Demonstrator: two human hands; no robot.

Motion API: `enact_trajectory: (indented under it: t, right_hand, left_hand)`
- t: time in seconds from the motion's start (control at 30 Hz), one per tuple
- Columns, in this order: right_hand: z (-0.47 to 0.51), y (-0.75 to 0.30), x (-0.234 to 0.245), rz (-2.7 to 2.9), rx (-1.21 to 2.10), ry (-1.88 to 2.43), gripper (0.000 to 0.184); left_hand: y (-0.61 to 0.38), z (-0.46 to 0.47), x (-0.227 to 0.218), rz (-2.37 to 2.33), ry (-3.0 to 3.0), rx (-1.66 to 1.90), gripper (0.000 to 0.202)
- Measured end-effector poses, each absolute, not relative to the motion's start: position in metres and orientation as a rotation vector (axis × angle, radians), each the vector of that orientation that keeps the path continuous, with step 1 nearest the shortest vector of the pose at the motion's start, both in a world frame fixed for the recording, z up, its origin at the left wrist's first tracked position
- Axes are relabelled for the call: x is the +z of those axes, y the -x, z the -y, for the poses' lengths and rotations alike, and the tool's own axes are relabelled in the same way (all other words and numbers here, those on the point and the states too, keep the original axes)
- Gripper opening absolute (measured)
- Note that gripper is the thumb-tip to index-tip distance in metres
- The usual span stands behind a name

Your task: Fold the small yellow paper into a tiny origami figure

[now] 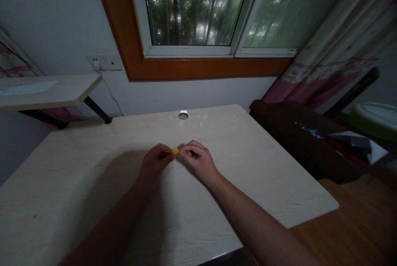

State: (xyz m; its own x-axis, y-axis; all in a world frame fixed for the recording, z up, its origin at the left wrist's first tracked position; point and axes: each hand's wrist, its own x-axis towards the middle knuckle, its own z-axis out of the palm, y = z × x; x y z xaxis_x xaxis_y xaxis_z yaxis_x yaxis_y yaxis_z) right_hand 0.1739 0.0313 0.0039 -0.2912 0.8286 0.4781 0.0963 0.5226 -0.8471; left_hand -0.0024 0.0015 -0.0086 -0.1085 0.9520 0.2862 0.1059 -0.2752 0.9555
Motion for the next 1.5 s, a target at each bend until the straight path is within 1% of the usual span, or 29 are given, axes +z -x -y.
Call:
enact_trajectory:
  t: [0.17, 0.37, 0.7, 0.93, 1.2, 1.5]
  right_hand:
    - [-0.032, -0.173, 0.003, 1.726, 0.910, 0.755, 0.007]
    - [-0.031, -0.174, 0.004, 1.738, 0.932, 0.757, 0.007]
    - [-0.030, -0.175, 0.004, 1.708, 0.897, 0.779, 0.008]
    - [-0.027, -0.174, 0.006, 1.696, 0.876, 0.804, 0.008]
    - [-0.023, -0.170, 0.007, 1.575, 1.127, 0.790, 0.010]
    - [-0.026, -0.167, 0.003, 1.510, 1.214, 0.750, 0.011]
  left_hand:
    - [0.006, -0.002, -0.010, -1.282, -1.468, 1.447, 0.010]
    - [0.006, -0.002, -0.013, -1.251, -1.488, 1.499, 0.007]
    - [0.001, 0.001, -0.001, -1.232, -1.419, 1.412, 0.012]
    - [0.002, 0.000, -0.011, -1.172, -1.277, 1.466, 0.015]
    - [0.004, 0.000, -0.019, -1.077, -1.251, 1.486, 0.015]
    - [0.004, 0.001, -0.016, -1.074, -1.269, 1.486, 0.018]
